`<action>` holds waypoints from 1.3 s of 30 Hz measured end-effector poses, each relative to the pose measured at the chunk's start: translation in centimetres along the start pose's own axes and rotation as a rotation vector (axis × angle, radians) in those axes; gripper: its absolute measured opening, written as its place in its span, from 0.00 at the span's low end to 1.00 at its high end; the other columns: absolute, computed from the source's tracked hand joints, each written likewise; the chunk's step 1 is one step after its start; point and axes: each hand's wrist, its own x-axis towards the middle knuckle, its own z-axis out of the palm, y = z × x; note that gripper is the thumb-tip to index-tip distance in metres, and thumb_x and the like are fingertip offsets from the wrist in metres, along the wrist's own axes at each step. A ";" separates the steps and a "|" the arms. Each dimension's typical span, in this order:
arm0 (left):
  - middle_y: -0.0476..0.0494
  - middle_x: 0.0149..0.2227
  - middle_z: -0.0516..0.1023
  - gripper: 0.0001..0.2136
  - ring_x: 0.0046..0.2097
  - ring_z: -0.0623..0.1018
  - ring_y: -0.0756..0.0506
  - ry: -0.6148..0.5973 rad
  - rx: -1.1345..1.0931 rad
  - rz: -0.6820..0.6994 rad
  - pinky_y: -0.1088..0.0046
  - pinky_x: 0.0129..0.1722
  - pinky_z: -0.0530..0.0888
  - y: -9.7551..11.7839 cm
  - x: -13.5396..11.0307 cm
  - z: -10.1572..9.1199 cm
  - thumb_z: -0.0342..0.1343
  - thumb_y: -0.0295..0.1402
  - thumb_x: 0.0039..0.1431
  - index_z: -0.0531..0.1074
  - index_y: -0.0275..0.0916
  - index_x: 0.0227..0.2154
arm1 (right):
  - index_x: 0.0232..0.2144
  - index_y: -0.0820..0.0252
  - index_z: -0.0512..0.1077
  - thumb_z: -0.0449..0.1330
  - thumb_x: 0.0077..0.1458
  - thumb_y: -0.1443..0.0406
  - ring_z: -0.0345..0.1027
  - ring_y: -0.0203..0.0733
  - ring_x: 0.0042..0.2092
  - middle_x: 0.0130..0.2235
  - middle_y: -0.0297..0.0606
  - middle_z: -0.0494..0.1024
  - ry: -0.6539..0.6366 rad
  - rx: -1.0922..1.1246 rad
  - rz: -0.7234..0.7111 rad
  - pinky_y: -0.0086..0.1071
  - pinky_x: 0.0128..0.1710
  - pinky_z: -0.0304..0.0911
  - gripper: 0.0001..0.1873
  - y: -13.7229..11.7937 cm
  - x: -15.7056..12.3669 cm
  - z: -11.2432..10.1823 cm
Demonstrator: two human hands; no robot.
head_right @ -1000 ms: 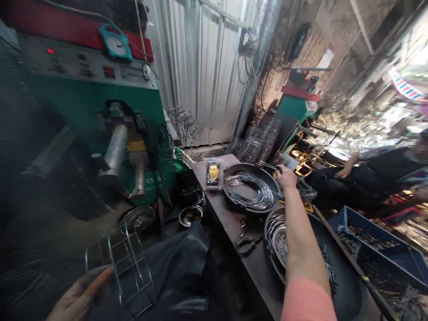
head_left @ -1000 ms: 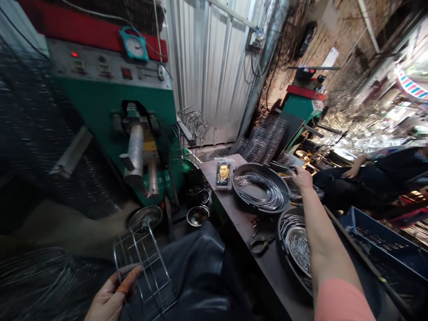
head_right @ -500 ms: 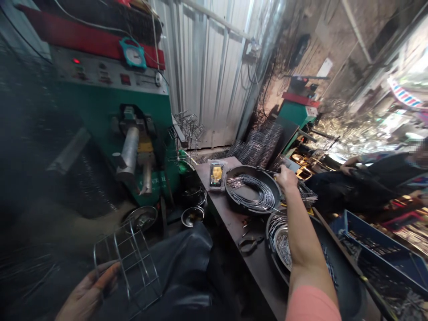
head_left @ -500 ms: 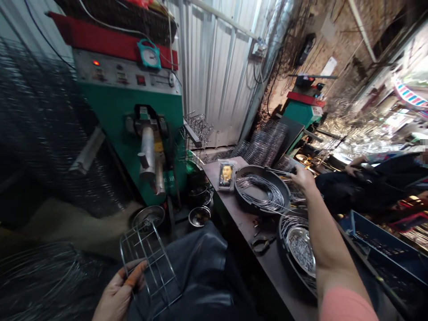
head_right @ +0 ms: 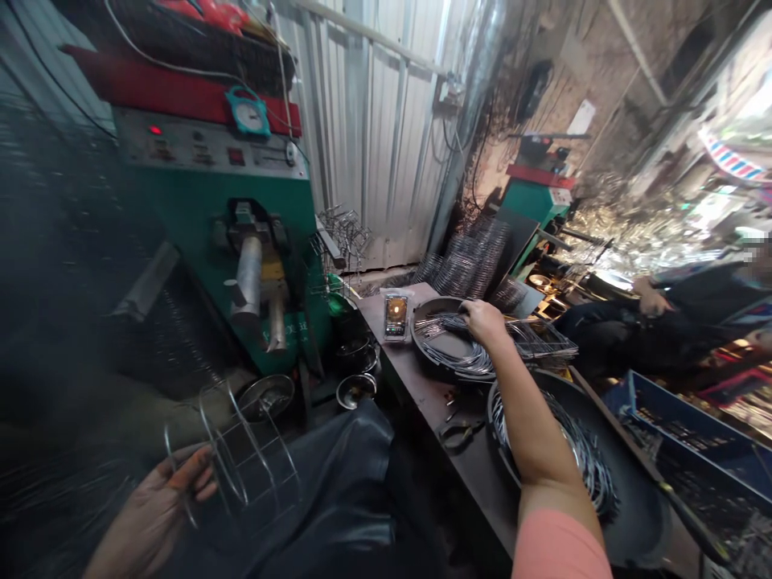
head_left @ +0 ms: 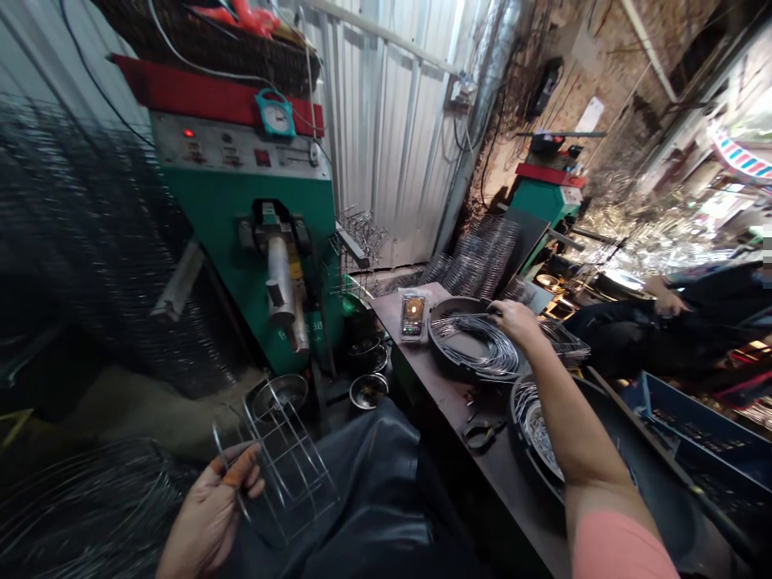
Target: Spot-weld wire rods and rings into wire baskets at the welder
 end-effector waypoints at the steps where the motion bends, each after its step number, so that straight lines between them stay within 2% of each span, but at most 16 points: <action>1: 0.53 0.22 0.68 0.19 0.23 0.65 0.54 0.002 0.003 0.011 0.80 0.20 0.66 0.2 0.1 0.0 0.68 0.38 0.24 0.72 0.37 0.24 | 0.42 0.58 0.73 0.54 0.54 0.63 0.68 0.46 0.42 0.41 0.44 0.75 -0.029 -0.034 0.031 0.31 0.37 0.59 0.14 0.4 0.1 0.4; 6: 0.51 0.24 0.70 0.18 0.24 0.67 0.53 0.057 0.064 -0.003 0.79 0.21 0.67 0.5 0.3 0.2 0.66 0.37 0.24 0.72 0.37 0.23 | 0.44 0.57 0.72 0.51 0.55 0.64 0.68 0.47 0.43 0.42 0.45 0.75 -0.136 -0.144 0.184 0.31 0.35 0.60 0.16 3.1 -0.2 1.3; 10: 0.52 0.21 0.67 0.14 0.23 0.65 0.53 0.099 0.051 -0.022 0.79 0.18 0.64 1.4 0.3 0.9 0.64 0.35 0.25 0.71 0.36 0.21 | 0.44 0.58 0.71 0.50 0.54 0.65 0.69 0.47 0.40 0.41 0.46 0.75 -0.053 -0.147 0.263 0.33 0.34 0.61 0.17 5.2 -1.0 0.1; 13: 0.52 0.20 0.67 0.13 0.22 0.64 0.53 0.100 0.053 0.015 0.79 0.18 0.65 2.0 0.6 1.3 0.63 0.34 0.26 0.71 0.37 0.20 | 0.45 0.61 0.70 0.52 0.52 0.66 0.69 0.46 0.39 0.39 0.46 0.76 0.079 -0.054 0.236 0.34 0.37 0.62 0.17 6.4 -1.7 -0.9; 17: 0.51 0.22 0.68 0.12 0.23 0.65 0.53 0.087 0.070 0.048 0.79 0.19 0.66 2.1 1.3 1.5 0.64 0.33 0.25 0.71 0.38 0.19 | 0.39 0.60 0.72 0.54 0.51 0.63 0.69 0.43 0.38 0.37 0.40 0.77 0.154 0.262 0.090 0.33 0.40 0.62 0.13 6.3 -3.0 -1.9; 21: 0.51 0.24 0.70 0.15 0.24 0.66 0.53 0.077 0.069 0.057 0.79 0.19 0.67 2.3 1.8 1.4 0.66 0.33 0.22 0.72 0.38 0.20 | 0.35 0.60 0.72 0.55 0.52 0.60 0.68 0.39 0.34 0.32 0.36 0.76 0.183 0.548 0.010 0.30 0.37 0.62 0.12 3.0 -3.9 -2.7; 26: 0.51 0.24 0.70 0.15 0.25 0.67 0.53 0.112 0.078 0.061 0.81 0.20 0.66 3.3 2.0 1.5 0.64 0.32 0.21 0.72 0.38 0.21 | 0.34 0.60 0.71 0.54 0.52 0.58 0.67 0.38 0.34 0.32 0.35 0.75 0.185 0.779 -0.185 0.29 0.37 0.61 0.13 -3.6 -3.0 -2.0; 29: 0.51 0.26 0.71 0.17 0.26 0.67 0.53 0.089 0.089 0.096 0.81 0.21 0.65 3.4 3.0 1.3 0.65 0.35 0.21 0.72 0.38 0.22 | 0.31 0.60 0.69 0.55 0.51 0.59 0.65 0.37 0.33 0.30 0.34 0.73 0.146 0.900 -0.278 0.29 0.36 0.60 0.11 -7.8 -1.8 0.1; 35: 0.53 0.21 0.67 0.23 0.24 0.65 0.53 -0.017 0.167 0.165 0.78 0.24 0.64 2.7 6.0 0.7 0.66 0.45 0.26 0.72 0.37 0.27 | 0.28 0.60 0.69 0.56 0.49 0.58 0.65 0.37 0.32 0.28 0.33 0.73 -0.024 1.122 -0.342 0.29 0.35 0.60 0.11 -15.5 0.1 5.2; 39: 0.52 0.21 0.67 0.24 0.24 0.64 0.53 -0.055 0.182 0.199 0.78 0.22 0.61 2.3 7.6 1.3 0.64 0.48 0.29 0.71 0.37 0.28 | 0.27 0.60 0.70 0.57 0.48 0.58 0.66 0.38 0.33 0.29 0.34 0.74 -0.020 1.233 -0.383 0.31 0.36 0.61 0.11 -19.7 0.9 8.2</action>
